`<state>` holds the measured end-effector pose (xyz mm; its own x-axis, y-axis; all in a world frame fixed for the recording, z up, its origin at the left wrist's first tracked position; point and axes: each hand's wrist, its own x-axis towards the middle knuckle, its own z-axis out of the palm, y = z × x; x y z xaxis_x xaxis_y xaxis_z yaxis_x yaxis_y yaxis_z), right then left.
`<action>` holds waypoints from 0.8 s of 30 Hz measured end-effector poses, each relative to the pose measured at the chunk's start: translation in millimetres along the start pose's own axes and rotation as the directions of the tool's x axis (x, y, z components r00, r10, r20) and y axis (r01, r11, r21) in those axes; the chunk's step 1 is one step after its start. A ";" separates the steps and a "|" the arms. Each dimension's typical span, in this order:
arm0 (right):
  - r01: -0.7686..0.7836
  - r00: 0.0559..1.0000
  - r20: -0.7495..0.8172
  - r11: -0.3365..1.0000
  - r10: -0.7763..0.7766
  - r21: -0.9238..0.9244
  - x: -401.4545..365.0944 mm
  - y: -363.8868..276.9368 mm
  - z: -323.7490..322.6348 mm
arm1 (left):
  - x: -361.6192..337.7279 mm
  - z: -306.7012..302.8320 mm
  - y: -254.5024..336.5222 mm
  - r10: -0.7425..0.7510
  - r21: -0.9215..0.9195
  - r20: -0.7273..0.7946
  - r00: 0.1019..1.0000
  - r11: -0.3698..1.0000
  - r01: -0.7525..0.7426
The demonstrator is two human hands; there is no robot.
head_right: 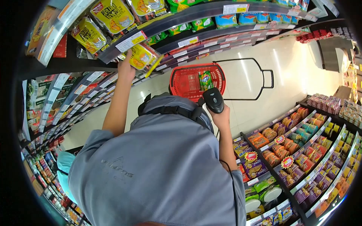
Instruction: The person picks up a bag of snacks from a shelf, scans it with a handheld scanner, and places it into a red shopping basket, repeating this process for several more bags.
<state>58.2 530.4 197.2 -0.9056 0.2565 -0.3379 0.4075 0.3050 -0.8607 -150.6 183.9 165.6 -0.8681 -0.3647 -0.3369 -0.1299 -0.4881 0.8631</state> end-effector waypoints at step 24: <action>-0.405 0.903 0.327 0.809 0.280 0.426 -33.9 -31.1 12.3 | -91.6 110.5 -117.5 -0.537 0.086 0.843 0.024 0.179 0.980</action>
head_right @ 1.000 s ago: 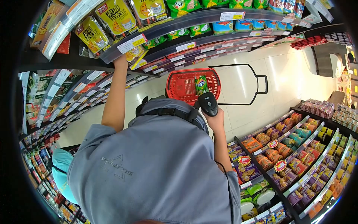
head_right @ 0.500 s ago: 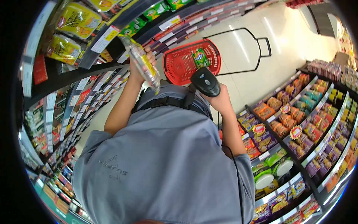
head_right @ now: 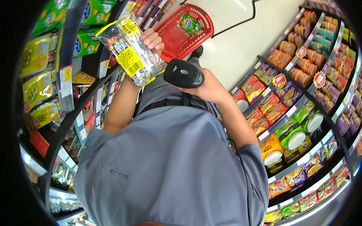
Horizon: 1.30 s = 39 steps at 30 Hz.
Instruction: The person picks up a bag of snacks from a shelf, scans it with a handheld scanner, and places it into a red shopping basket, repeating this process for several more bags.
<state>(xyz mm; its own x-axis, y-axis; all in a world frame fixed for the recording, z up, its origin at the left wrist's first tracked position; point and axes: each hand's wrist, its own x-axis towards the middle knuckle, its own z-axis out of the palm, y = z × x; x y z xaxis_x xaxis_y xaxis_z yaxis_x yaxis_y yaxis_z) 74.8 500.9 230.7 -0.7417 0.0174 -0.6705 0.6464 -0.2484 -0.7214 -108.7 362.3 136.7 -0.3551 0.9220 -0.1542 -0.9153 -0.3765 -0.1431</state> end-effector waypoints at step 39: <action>-0.397 0.799 -0.321 0.847 0.509 0.354 52.1 151.5 -66.4 | 52.2 -420.2 39.9 0.207 0.397 -0.846 0.492 0.859 0.322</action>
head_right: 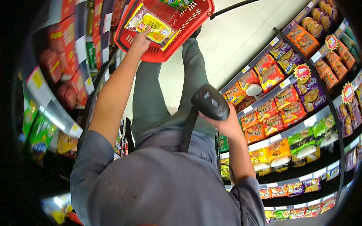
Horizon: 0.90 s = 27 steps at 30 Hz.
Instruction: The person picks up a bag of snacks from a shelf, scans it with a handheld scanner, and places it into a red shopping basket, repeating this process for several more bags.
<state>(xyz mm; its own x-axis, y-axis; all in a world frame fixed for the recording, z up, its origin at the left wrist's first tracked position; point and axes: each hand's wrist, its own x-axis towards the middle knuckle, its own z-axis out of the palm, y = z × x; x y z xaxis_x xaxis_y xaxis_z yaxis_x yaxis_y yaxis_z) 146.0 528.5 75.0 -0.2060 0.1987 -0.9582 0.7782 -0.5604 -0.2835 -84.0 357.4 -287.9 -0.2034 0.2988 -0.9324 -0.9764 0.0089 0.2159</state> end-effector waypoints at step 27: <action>0.064 0.998 -0.024 0.997 -0.065 -0.037 15.5 33.2 22.9 | -41.8 -24.0 -47.9 0.099 0.513 -0.024 0.995 0.855 -0.073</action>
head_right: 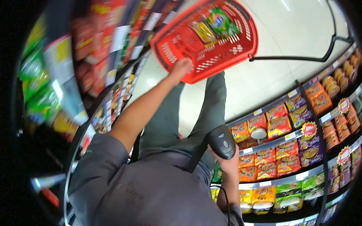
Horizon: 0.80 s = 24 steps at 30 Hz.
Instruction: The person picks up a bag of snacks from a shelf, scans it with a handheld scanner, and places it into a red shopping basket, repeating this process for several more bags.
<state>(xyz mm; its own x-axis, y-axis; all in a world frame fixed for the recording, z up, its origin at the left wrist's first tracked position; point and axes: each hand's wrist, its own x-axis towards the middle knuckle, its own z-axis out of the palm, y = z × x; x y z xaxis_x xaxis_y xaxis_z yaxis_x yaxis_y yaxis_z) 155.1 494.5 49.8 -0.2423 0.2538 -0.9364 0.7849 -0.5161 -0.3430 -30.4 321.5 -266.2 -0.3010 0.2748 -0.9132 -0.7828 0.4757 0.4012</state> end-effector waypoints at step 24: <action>0.643 0.762 0.208 0.678 -0.613 -0.357 -132.5 -132.8 -4.4 | -300.9 -241.8 247.9 0.783 0.842 -0.511 0.354 0.373 0.390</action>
<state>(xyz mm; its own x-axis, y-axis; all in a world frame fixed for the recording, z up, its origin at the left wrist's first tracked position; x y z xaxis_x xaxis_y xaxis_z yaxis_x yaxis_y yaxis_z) 85.4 533.1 219.7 -0.7844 0.3394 -0.5191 0.5801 0.1050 -0.8078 -265.6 154.7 90.7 -0.9980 0.0429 -0.0458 0.0491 0.9881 -0.1461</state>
